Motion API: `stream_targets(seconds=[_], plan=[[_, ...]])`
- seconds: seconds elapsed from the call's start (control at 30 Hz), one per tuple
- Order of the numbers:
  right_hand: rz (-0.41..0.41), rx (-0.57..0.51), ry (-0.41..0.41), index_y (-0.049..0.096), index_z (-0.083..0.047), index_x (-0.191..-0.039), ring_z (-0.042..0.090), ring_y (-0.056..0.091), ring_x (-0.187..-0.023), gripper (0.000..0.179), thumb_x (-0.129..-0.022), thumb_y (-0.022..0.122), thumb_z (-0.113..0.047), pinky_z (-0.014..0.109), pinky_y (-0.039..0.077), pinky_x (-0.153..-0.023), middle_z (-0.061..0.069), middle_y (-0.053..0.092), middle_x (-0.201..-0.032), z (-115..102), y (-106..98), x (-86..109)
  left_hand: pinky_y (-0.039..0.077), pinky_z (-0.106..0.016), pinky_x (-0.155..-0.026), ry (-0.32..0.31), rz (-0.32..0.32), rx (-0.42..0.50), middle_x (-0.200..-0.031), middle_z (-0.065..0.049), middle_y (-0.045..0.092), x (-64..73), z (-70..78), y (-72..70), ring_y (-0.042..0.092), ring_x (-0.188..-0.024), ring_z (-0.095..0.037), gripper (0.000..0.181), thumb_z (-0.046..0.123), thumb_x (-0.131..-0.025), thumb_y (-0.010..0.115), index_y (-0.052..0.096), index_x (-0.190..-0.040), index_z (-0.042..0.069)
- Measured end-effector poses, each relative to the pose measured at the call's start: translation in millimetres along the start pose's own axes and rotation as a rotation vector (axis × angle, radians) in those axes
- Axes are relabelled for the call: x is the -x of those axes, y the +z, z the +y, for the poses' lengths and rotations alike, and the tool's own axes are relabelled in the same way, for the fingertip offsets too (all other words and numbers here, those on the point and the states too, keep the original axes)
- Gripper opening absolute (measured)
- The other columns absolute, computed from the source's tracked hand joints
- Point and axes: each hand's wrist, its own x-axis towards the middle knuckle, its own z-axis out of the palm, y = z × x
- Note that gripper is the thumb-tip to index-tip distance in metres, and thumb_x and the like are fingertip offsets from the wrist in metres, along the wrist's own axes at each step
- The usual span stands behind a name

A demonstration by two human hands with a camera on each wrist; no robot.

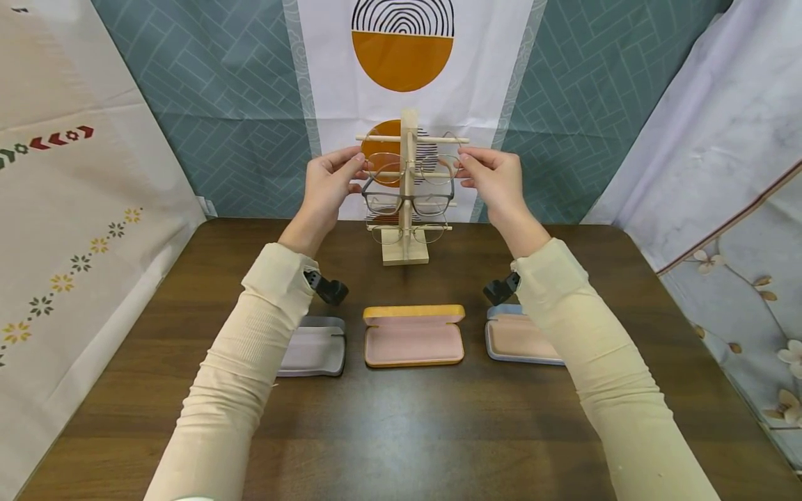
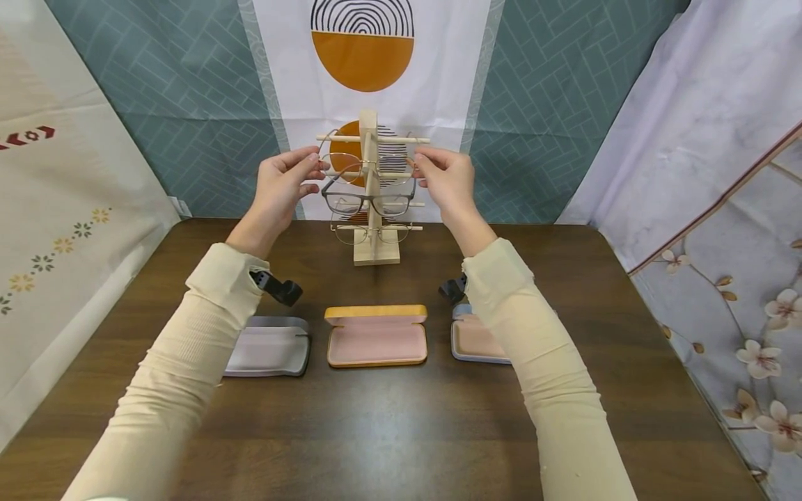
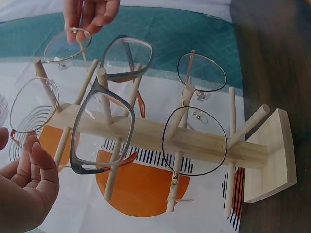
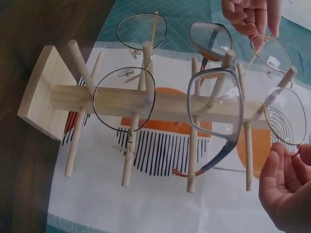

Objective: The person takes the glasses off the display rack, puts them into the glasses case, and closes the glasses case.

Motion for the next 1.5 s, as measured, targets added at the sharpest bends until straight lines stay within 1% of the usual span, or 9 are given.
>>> stream_targets(seconds=[0.1, 0.23, 0.33, 0.5, 0.7, 0.9, 1.17, 1.33, 1.5], plan=[[0.001, -0.016, 0.001, 0.065, 0.004, -0.108, 0.012, 0.061, -0.068, 0.024, -0.088, 0.059, -0.009, 0.019, 0.051, -0.063, 0.012, 0.066, -0.089, -0.2, 0.7, 0.3, 0.048, -0.023, -0.061, -0.013, -0.006, 0.035, -0.081, -0.003, 0.063, 0.2, 0.3, 0.4, 0.058, -0.073, -0.014, 0.031, 0.01, -0.091, 0.056, 0.057, -0.118, -0.004], [0.001, -0.037, -0.001, 0.064, 0.005, -0.108, 0.012, 0.061, -0.067, 0.024, -0.088, 0.059, -0.008, 0.019, 0.051, -0.062, 0.009, 0.066, -0.085, -0.6, 1.2, 0.9, 0.049, -0.024, -0.063, -0.036, -0.008, 0.087, -0.079, -0.004, 0.064, 0.6, 0.3, 0.4, 0.059, -0.073, -0.015, 0.031, 0.007, -0.09, 0.055, 0.056, -0.12, -0.004], [0.0, -0.035, -0.01, 0.064, 0.005, -0.107, 0.011, 0.061, -0.066, 0.024, -0.088, 0.059, -0.008, 0.019, 0.051, -0.063, 0.004, 0.065, -0.08, -1.9, 1.8, 2.1, 0.049, -0.023, -0.063, -0.05, -0.007, 0.122, -0.078, -0.005, 0.064, 1.4, 1.0, 0.1, 0.059, -0.072, -0.015, 0.032, 0.005, -0.09, 0.055, 0.055, -0.121, -0.005], [-0.004, -0.038, -0.033, 0.065, 0.005, -0.107, 0.011, 0.06, -0.066, 0.024, -0.088, 0.059, -0.008, 0.019, 0.051, -0.063, 0.004, 0.065, -0.081, -4.6, 2.4, 4.0, 0.05, -0.021, -0.063, -0.062, -0.003, 0.178, -0.08, -0.01, 0.064, 3.2, 3.8, -0.1, 0.058, -0.07, -0.016, 0.033, 0.002, -0.089, 0.055, 0.053, -0.121, -0.007], [-0.006, -0.056, -0.054, 0.065, 0.006, -0.105, 0.012, 0.06, -0.068, 0.023, -0.088, 0.059, -0.007, 0.019, 0.05, -0.064, 0.003, 0.065, -0.08, -7.6, 1.7, 7.6, 0.05, -0.022, -0.063, -0.056, -0.002, 0.231, -0.082, -0.014, 0.063, 7.5, 6.8, 0.2, 0.058, -0.067, -0.016, 0.033, 0.0, -0.088, 0.056, 0.053, -0.12, -0.009], [-0.006, -0.05, -0.094, 0.066, 0.006, -0.104, 0.014, 0.06, -0.07, 0.022, -0.087, 0.059, -0.007, 0.02, 0.05, -0.065, 0.005, 0.066, -0.082, -10.3, 0.3, 13.7, 0.049, -0.022, -0.061, -0.05, -0.009, 0.297, -0.074, -0.009, 0.064, 14.9, 10.0, 0.7, 0.057, -0.065, -0.016, 0.033, -0.002, -0.088, 0.055, 0.052, -0.12, -0.011], [-0.022, -0.032, -0.147, 0.066, 0.005, -0.105, 0.015, 0.06, -0.071, 0.022, -0.088, 0.059, -0.007, 0.021, 0.05, -0.067, 0.016, 0.065, -0.091, -14.4, -2.3, 21.8, 0.049, -0.022, -0.062, -0.014, -0.026, 0.359, -0.071, -0.008, 0.064, 24.2, 16.5, 1.4, 0.057, -0.063, -0.016, 0.036, -0.005, -0.088, 0.053, 0.047, -0.122, -0.015], [-0.033, -0.064, -0.159, 0.065, 0.007, -0.104, 0.015, 0.06, -0.07, 0.022, -0.087, 0.06, -0.005, 0.02, 0.05, -0.066, 0.01, 0.067, -0.084, -16.9, -4.5, 26.5, 0.049, -0.021, -0.062, 0.012, -0.049, 0.365, -0.071, -0.008, 0.064, 29.1, 18.0, 1.1, 0.056, -0.063, -0.015, 0.037, -0.005, -0.088, 0.053, 0.046, -0.122, -0.016], [-0.039, -0.093, -0.184, 0.065, 0.008, -0.103, 0.014, 0.06, -0.068, 0.021, -0.087, 0.059, -0.003, 0.02, 0.05, -0.065, 0.008, 0.067, -0.081, -18.7, -7.2, 32.3, 0.049, -0.022, -0.061, 0.002, -0.038, 0.393, -0.073, -0.01, 0.063, 34.1, 19.5, 2.0, 0.056, -0.063, -0.017, 0.036, -0.006, -0.087, 0.054, 0.048, -0.121, -0.015]])
